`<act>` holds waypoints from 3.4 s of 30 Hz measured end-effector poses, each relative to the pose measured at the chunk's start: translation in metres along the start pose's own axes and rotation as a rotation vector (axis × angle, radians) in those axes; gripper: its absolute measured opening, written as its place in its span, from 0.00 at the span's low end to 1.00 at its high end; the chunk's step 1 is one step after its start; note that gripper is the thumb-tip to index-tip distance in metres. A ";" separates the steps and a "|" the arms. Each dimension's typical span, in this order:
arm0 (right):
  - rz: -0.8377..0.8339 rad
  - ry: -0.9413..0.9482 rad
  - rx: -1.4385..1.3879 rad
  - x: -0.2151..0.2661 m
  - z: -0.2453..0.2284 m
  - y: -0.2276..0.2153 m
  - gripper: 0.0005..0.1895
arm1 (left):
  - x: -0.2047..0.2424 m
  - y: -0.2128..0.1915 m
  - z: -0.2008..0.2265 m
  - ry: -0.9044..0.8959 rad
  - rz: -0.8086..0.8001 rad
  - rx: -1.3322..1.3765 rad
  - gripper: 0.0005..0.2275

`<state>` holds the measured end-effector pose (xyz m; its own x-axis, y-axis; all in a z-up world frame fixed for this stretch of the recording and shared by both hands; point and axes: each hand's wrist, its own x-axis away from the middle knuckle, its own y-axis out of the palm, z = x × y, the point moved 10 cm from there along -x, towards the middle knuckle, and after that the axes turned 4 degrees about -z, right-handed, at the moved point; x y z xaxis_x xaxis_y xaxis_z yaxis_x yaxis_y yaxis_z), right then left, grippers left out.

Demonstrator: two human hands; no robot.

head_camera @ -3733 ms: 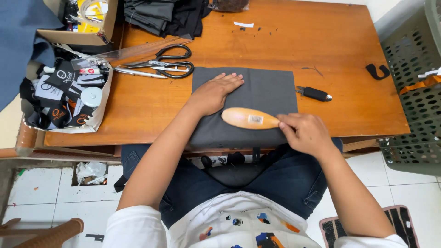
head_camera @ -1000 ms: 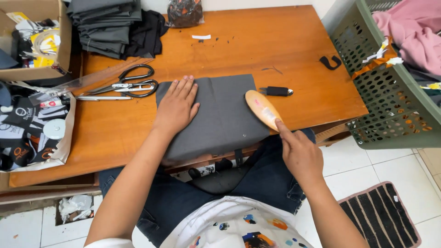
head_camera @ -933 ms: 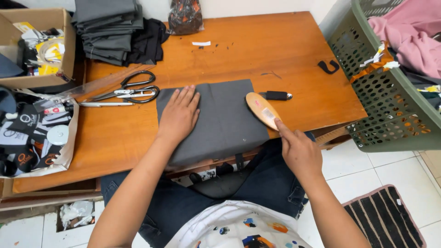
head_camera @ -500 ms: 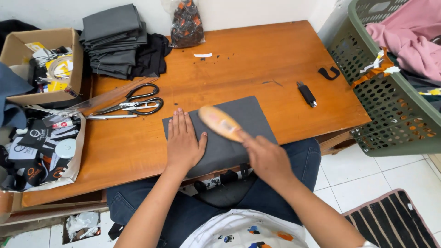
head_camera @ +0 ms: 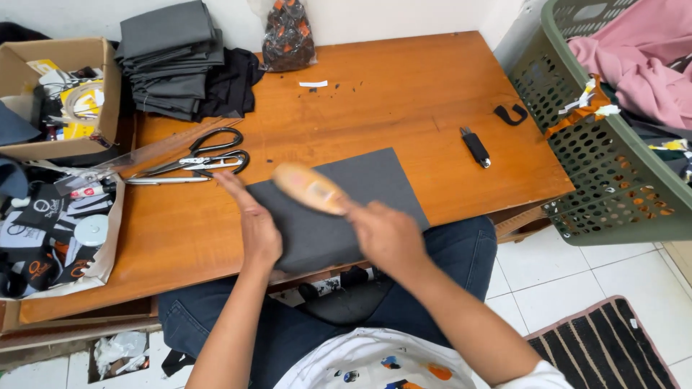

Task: The person holds a piece of dark gray fabric, folds it, and places it on a wooden table. They then use a wooden brush to repeatedly brush the surface of the fabric.

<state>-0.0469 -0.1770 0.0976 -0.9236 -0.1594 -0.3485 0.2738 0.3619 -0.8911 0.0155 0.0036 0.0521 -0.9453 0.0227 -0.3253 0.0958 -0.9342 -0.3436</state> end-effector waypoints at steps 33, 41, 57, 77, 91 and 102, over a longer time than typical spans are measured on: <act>0.089 0.009 -0.036 0.043 -0.016 0.001 0.11 | 0.000 -0.003 -0.036 -0.069 0.005 0.794 0.38; -0.131 0.072 0.007 -0.001 -0.020 0.015 0.16 | 0.002 0.008 -0.003 0.017 -0.109 0.092 0.35; 0.011 0.089 0.146 0.027 -0.012 -0.013 0.12 | 0.008 0.032 0.007 -0.033 -0.309 -0.582 0.28; 0.118 -0.012 0.235 0.026 0.024 -0.006 0.15 | 0.009 0.047 -0.008 -0.080 -0.425 -0.838 0.31; 0.173 0.365 0.297 0.016 0.096 -0.053 0.17 | 0.008 0.044 -0.012 -0.111 -0.396 -0.829 0.33; 0.049 0.276 0.362 0.000 0.089 -0.013 0.18 | 0.012 0.039 -0.003 -0.095 -0.363 -0.766 0.39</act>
<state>-0.0268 -0.2633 0.0834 -0.9307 0.1183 -0.3461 0.3497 0.0111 -0.9368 0.0090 -0.0311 0.0321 -0.9771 0.2124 -0.0160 -0.0664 -0.3753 -0.9245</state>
